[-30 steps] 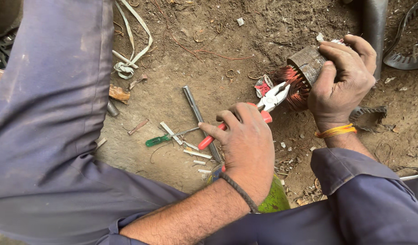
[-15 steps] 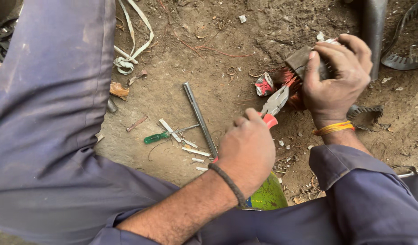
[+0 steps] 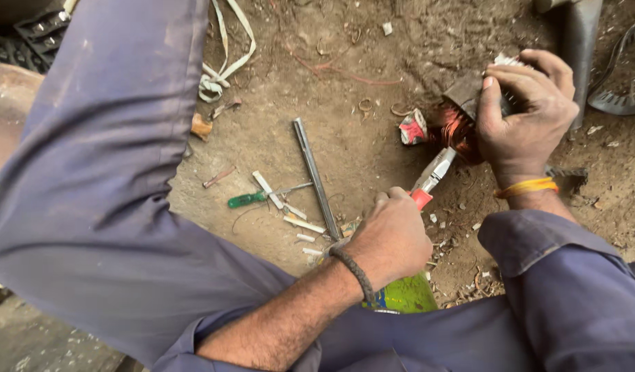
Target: The person uses pliers to cut and pull copper windings from a cylindrical motor component. The removed copper wire is placed into a nearby metal bowl. The person repeatedly rotates the component and continues cutting and pulling the wire throughout the clip.
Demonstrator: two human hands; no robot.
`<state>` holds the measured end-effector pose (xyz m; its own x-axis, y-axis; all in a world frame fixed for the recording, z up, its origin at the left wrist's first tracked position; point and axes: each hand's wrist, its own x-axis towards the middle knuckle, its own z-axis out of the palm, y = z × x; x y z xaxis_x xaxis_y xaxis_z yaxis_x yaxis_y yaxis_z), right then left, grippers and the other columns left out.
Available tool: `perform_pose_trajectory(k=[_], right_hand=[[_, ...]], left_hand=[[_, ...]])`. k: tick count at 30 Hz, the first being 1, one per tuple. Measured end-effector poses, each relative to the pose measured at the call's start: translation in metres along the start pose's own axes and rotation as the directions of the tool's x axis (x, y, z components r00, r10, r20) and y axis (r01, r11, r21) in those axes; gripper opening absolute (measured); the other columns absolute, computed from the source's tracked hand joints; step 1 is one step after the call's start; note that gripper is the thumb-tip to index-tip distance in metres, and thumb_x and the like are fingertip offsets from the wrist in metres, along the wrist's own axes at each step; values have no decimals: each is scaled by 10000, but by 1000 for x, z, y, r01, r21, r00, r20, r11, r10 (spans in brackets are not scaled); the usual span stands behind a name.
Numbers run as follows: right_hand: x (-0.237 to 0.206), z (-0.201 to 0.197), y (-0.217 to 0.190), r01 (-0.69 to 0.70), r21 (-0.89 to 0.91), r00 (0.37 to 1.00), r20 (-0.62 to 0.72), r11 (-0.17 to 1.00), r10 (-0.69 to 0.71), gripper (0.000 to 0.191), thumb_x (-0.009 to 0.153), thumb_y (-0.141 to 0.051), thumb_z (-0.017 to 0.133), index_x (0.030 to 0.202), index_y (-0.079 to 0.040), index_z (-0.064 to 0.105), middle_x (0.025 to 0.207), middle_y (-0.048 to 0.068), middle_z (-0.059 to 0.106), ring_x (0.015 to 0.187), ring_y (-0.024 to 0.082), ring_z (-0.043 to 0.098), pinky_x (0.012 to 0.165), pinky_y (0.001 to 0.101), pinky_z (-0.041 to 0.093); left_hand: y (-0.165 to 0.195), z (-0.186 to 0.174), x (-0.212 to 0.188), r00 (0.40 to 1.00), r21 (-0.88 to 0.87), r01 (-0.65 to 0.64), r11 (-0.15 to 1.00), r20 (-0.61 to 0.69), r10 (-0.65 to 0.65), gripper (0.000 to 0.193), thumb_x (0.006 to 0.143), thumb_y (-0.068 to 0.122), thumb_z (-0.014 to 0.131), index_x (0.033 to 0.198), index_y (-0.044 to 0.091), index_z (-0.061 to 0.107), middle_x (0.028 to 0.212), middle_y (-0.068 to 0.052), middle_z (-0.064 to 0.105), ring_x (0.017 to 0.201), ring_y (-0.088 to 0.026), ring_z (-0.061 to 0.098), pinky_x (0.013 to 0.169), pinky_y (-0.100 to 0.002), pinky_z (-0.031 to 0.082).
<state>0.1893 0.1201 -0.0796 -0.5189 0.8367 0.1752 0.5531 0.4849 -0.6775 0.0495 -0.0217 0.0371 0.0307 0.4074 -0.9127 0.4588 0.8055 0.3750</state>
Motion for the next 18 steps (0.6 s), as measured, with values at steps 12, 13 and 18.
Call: perform_pose_trajectory(k=[12,13,18], right_hand=[[-10,2,8,31,-41,1000,-1,999,-31,187,898,-55,704,1064,-59,791,1161,68,771,1291,278,621,1150,370,471],[-10,2,7,27,-41,1000,1,999,-27,188,895,-57,706,1063,-58,790,1161,68,771,1290,278,621,1150,371,471],[-10,1,5,30,-62,1000,9,998,-29,199,887,-54,707,1069,-52,789,1159,71,768,1285,279,620,1145,377,467]], left_hand=[[5,22,4,997,-18,78,997,-22,-78,631,801,73,688,1267,-232,390,1269,-372,479,1247,-443,508,1085,-469,425],[5,23,4,996,-30,84,996,-37,-85,622,809,76,681,1269,-230,395,1272,-375,480,1235,-450,518,1084,-476,426],[12,19,5,995,-52,90,995,-44,-92,615,802,105,693,1240,-235,428,1241,-377,506,1210,-447,541,1061,-481,438]])
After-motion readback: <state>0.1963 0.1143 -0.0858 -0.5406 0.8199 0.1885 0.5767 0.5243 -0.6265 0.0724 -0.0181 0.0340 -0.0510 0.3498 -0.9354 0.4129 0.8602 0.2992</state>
